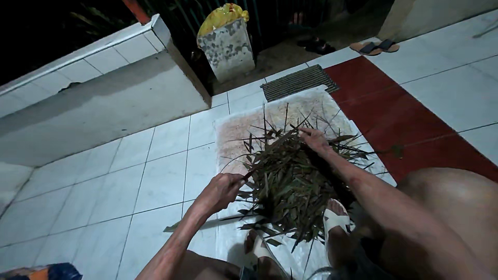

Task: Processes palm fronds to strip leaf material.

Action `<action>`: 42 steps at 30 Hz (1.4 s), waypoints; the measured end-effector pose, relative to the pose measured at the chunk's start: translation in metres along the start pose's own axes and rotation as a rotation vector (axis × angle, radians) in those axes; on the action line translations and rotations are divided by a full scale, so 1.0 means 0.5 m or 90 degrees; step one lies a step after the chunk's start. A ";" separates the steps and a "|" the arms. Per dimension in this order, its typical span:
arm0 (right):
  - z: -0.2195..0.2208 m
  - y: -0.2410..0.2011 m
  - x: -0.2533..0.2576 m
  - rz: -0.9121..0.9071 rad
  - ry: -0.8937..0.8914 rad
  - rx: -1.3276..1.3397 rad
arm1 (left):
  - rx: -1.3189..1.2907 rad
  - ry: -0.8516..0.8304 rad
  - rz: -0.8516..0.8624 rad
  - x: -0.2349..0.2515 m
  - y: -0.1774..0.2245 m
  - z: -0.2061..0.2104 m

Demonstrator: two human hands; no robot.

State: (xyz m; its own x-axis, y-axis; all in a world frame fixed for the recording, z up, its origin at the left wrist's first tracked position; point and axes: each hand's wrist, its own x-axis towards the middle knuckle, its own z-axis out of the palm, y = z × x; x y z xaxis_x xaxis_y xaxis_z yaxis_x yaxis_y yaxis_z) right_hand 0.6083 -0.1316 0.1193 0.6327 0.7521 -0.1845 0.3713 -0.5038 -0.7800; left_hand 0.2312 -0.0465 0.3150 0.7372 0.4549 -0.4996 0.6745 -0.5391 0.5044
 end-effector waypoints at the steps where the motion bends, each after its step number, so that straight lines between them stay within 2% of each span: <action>1: 0.000 0.006 0.003 0.001 -0.002 -0.001 | -0.011 -0.006 0.001 -0.006 0.001 -0.004; 8: 0.023 0.039 0.018 0.009 -0.003 0.015 | -0.042 -0.071 -0.003 -0.035 0.002 -0.024; 13: 0.024 0.074 0.033 0.030 -0.011 0.082 | -0.065 -0.072 0.004 -0.063 -0.011 -0.040; 21: 0.016 0.130 0.050 0.110 0.019 0.128 | -0.152 -0.110 0.009 -0.132 -0.037 -0.081; 29: 0.030 0.185 0.053 0.142 0.048 0.144 | -0.210 -0.062 0.138 -0.225 -0.086 -0.138; 33: 0.025 0.206 0.048 0.180 0.076 0.116 | -0.266 0.012 0.211 -0.284 -0.108 -0.173; 36: 0.023 0.218 0.028 0.211 0.062 0.057 | -0.309 0.133 0.191 -0.307 -0.114 -0.190; 39: 0.047 0.194 0.012 0.188 -0.018 0.098 | -0.285 0.259 0.149 -0.234 -0.100 -0.160; 42: 0.053 0.108 -0.013 0.100 -0.053 0.133 | -0.251 0.296 0.129 -0.120 -0.086 -0.111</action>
State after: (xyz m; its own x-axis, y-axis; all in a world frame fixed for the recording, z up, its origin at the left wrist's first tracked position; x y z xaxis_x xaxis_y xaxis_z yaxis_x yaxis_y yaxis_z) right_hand 0.6062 -0.1523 0.0624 0.6102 0.7081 -0.3552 0.1195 -0.5255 -0.8423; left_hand 0.1603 -0.0113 0.3620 0.7322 0.6790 -0.0534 0.4183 -0.3863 0.8220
